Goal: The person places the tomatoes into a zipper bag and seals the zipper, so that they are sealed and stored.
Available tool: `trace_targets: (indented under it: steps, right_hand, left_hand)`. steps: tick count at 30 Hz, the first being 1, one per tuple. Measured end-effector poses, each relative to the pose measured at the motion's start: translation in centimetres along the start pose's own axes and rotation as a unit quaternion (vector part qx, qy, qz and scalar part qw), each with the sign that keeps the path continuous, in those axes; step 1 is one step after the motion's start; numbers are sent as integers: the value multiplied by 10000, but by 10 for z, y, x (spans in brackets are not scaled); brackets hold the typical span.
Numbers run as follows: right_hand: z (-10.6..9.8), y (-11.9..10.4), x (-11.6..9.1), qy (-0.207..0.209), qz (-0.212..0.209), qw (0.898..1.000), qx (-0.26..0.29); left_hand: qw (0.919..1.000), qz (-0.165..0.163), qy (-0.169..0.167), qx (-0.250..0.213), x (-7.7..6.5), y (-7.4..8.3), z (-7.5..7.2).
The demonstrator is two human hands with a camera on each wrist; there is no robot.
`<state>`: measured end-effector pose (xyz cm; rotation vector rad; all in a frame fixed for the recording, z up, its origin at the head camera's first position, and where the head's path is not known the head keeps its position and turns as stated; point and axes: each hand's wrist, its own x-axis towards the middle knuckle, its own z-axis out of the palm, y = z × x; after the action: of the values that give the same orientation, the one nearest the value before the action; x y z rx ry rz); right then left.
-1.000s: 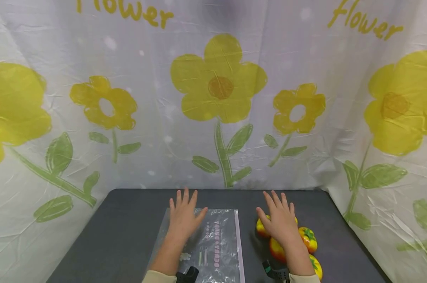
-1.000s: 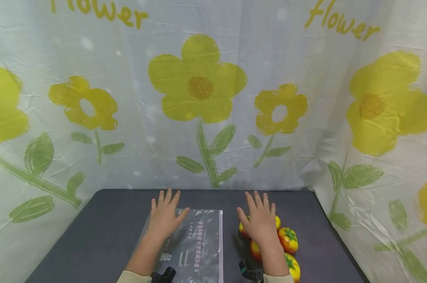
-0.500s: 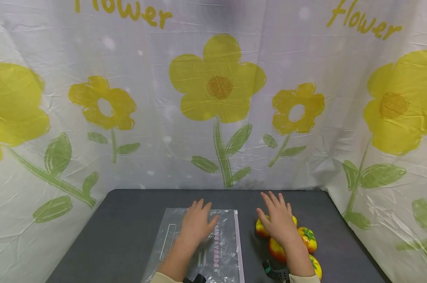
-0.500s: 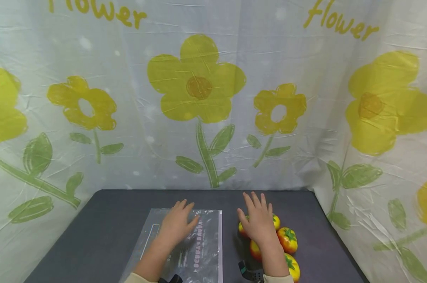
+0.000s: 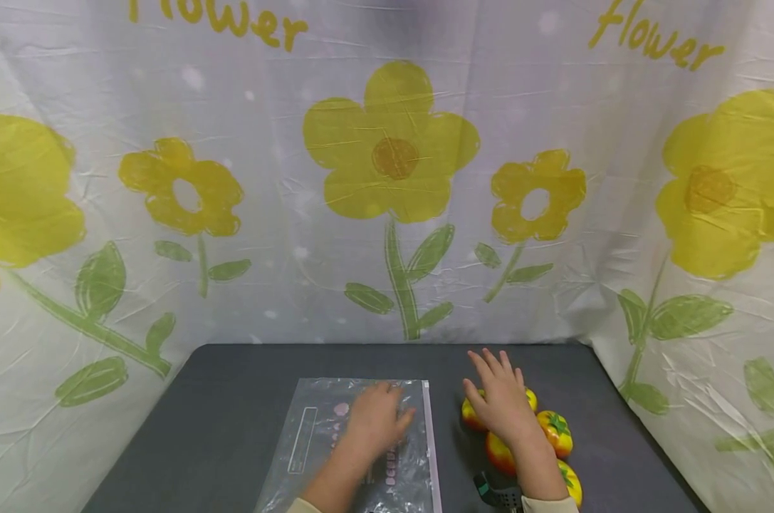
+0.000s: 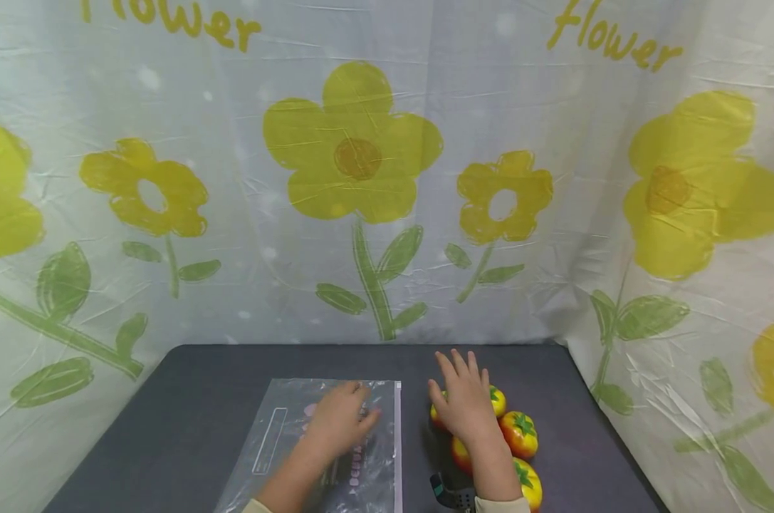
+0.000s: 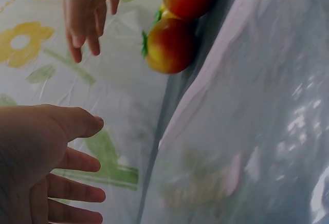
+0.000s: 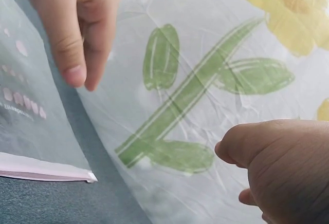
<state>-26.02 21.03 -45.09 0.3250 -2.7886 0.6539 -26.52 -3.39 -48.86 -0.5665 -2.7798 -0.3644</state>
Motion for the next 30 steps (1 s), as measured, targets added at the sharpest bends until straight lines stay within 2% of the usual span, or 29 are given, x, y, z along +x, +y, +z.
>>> trace_targets:
  steps: [6, 11, 14, 21, 30]
  right_hand:
    - [0, 0, 1, -87, 52, 9999, -22]
    - [0, 0, 0, 15, 17, 10000, 40]
    - [-2, -1, -1, 64, -4, 10000, 48]
    - [-4, -3, -2, -19, 25, 10000, -26]
    - [-5, -3, -1, -162, 68, 9998, -77]
  left_hand:
    - [9999, 58, -125, 18, -2, 7, 6]
    - [9998, 106, -113, 94, -3, 11, 10]
    - [9997, 191, -126, -30, -3, 16, 12]
    - [9970, 324, -522, -478, -7, 26, 19]
    - [9963, 290, -698, -418, -14, 40, 27]
